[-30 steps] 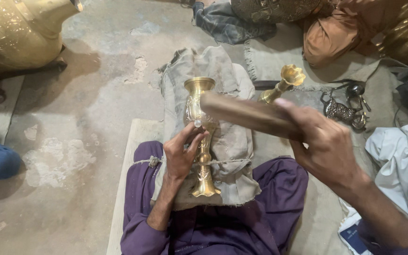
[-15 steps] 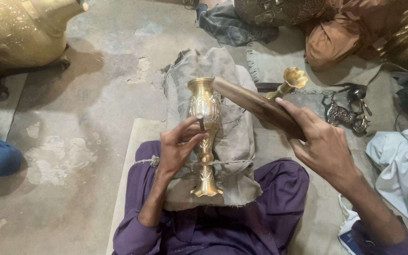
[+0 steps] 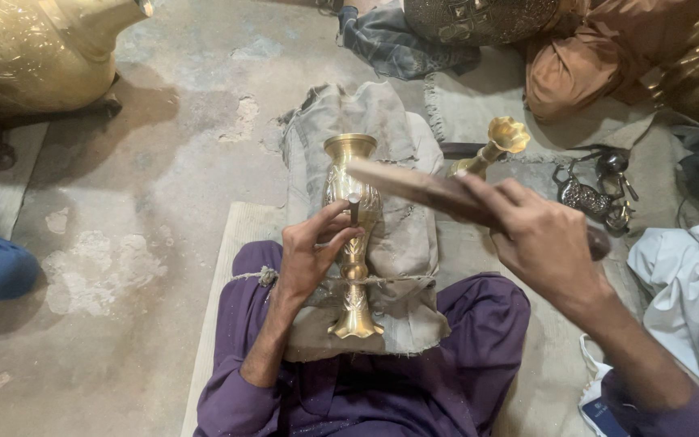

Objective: The person sits on the floor with a brass vase braced against a cloth cushion on their lap, holding a chisel against the vase surface and striking it with a wooden mallet to emboss decorative patterns. They reposition the vase and chisel repeatedly to work different areas of the design.

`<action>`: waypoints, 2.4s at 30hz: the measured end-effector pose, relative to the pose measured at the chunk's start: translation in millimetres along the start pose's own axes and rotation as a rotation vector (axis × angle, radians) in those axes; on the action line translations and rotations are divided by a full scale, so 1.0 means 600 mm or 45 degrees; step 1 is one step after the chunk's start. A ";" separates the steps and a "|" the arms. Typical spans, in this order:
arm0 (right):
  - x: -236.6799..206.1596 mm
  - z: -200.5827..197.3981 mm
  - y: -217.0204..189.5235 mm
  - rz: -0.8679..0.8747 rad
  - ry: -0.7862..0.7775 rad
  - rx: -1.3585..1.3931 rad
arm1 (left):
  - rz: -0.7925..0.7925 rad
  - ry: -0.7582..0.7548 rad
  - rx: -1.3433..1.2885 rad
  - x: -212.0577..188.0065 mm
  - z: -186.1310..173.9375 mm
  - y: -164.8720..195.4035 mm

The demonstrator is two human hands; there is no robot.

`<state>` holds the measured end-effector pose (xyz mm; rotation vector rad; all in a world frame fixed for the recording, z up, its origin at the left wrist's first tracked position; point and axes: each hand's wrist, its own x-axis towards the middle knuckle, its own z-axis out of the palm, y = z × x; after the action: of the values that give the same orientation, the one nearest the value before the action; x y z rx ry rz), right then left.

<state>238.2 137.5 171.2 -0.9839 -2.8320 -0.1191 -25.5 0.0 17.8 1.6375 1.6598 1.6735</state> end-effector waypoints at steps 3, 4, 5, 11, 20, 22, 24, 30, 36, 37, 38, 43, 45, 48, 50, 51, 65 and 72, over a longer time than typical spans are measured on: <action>-0.004 -0.014 0.003 -0.015 0.133 0.478 | -0.017 0.011 0.002 -0.001 -0.002 0.004; -0.004 -0.018 0.002 -0.065 0.104 0.260 | -0.019 0.014 0.001 -0.001 -0.003 0.005; -0.003 -0.021 0.002 -0.114 0.073 0.042 | -0.021 0.017 -0.001 -0.001 -0.003 0.006; -0.002 -0.035 -0.004 -0.115 0.056 -0.083 | -0.035 0.015 -0.003 -0.001 -0.001 0.004; 0.003 -0.044 -0.023 -0.012 -0.019 -0.157 | -0.028 0.011 -0.010 -0.002 0.000 0.000; 0.002 -0.049 -0.025 -0.066 0.048 -0.154 | -0.030 0.006 -0.021 -0.001 -0.001 0.003; 0.002 -0.050 -0.027 -0.032 0.148 0.403 | -0.039 -0.011 -0.023 0.001 -0.001 0.005; 0.009 -0.042 -0.026 -0.045 0.177 0.121 | -0.048 -0.011 -0.021 0.003 -0.004 0.012; 0.005 -0.044 -0.032 -0.046 0.031 -0.257 | -0.052 -0.020 -0.087 0.005 -0.008 0.018; 0.005 -0.044 -0.034 -0.026 0.066 0.009 | -0.052 -0.023 -0.076 0.004 -0.008 0.019; 0.005 -0.044 -0.035 -0.005 0.101 0.275 | -0.051 -0.025 -0.064 0.003 -0.009 0.020; 0.006 -0.037 -0.032 -0.031 0.049 -0.062 | -0.051 -0.008 -0.018 0.005 -0.010 0.018; 0.008 -0.031 -0.027 0.066 0.102 0.421 | -0.054 -0.027 0.005 0.004 -0.009 0.016; 0.009 -0.025 -0.018 0.073 -0.283 -0.194 | -0.061 -0.028 0.003 0.005 -0.008 0.014; 0.008 -0.024 -0.017 -0.041 0.037 -0.112 | -0.041 -0.032 -0.008 0.005 -0.008 0.013; 0.007 -0.023 -0.017 -0.102 0.196 -0.072 | -0.034 -0.028 -0.014 0.005 -0.007 0.013; -0.002 -0.020 -0.011 0.012 0.056 -0.016 | -0.048 -0.050 -0.022 0.008 -0.015 0.021; -0.008 -0.018 -0.011 -0.099 0.154 -0.238 | -0.051 -0.072 -0.065 0.006 -0.015 0.017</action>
<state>238.9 128.2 180.8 -0.8669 -2.7868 -0.4434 -28.9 -4.8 30.7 1.6024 1.5995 1.6219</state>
